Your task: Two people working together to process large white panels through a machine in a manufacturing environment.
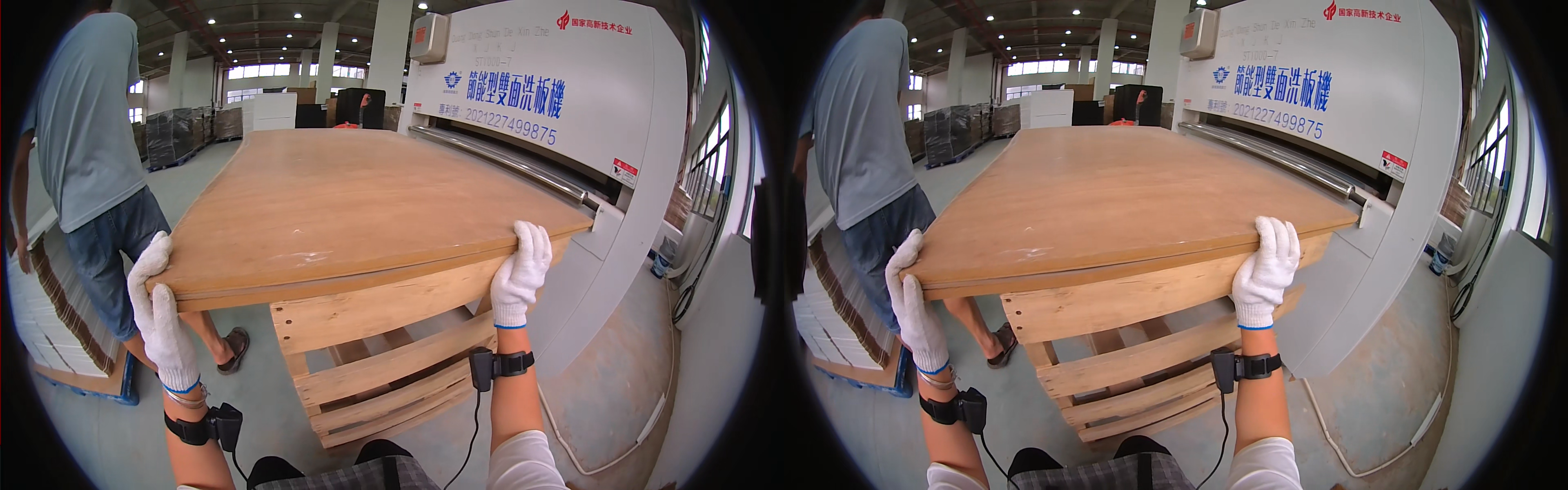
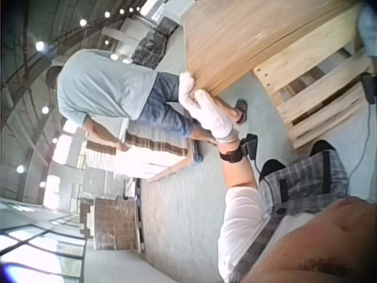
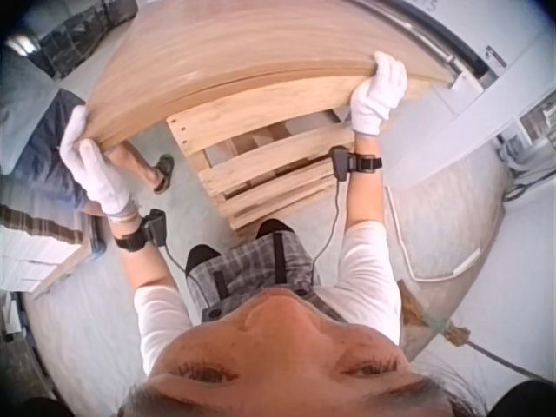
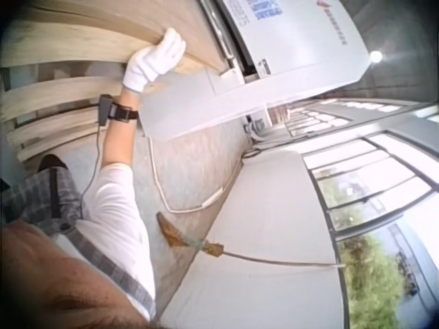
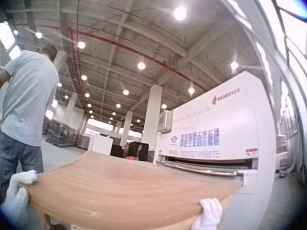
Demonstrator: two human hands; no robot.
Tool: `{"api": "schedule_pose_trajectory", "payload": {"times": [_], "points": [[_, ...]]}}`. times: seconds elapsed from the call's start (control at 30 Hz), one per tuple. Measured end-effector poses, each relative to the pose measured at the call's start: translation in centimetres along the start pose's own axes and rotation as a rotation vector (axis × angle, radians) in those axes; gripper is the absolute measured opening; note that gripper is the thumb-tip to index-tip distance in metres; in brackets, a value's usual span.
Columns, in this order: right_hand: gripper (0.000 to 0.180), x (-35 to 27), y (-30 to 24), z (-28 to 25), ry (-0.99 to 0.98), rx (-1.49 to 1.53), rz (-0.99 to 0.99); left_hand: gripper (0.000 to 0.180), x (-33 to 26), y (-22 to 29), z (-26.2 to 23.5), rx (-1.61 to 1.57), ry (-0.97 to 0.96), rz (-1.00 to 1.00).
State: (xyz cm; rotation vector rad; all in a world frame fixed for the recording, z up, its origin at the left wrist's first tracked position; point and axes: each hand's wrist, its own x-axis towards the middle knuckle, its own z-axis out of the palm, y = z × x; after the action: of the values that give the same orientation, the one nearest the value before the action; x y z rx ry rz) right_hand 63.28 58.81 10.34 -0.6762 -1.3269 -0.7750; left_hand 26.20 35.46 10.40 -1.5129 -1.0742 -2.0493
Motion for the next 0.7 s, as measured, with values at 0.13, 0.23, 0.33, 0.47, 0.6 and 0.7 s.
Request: {"api": "schedule_pose_trajectory", "payload": {"times": [0.13,0.23,0.33,0.47,0.6,0.7], "points": [[0.050,-0.05,0.04,0.18,0.016,0.019,-0.005,0.039,-0.07,0.12,0.27,0.004,0.011,-0.008],[0.048,0.25,-0.31,0.01,0.012,0.010,-0.015,0.040,-0.09,0.22,0.20,0.022,0.004,-0.010],[0.048,0.27,-0.46,-0.09,0.017,-0.001,-0.012,0.042,-0.13,0.00,0.16,0.001,0.007,-0.004],[0.047,0.20,-0.46,-0.08,0.014,-0.002,0.001,0.043,-0.14,-0.08,0.05,0.000,-0.003,-0.010],[0.048,0.11,-0.19,-0.05,0.007,0.003,-0.001,0.037,-0.11,0.41,0.39,-0.074,0.026,-0.058],[0.048,0.15,-0.19,-0.05,-0.006,-0.001,0.008,0.037,-0.09,0.41,0.41,-0.087,0.025,-0.051]]}}
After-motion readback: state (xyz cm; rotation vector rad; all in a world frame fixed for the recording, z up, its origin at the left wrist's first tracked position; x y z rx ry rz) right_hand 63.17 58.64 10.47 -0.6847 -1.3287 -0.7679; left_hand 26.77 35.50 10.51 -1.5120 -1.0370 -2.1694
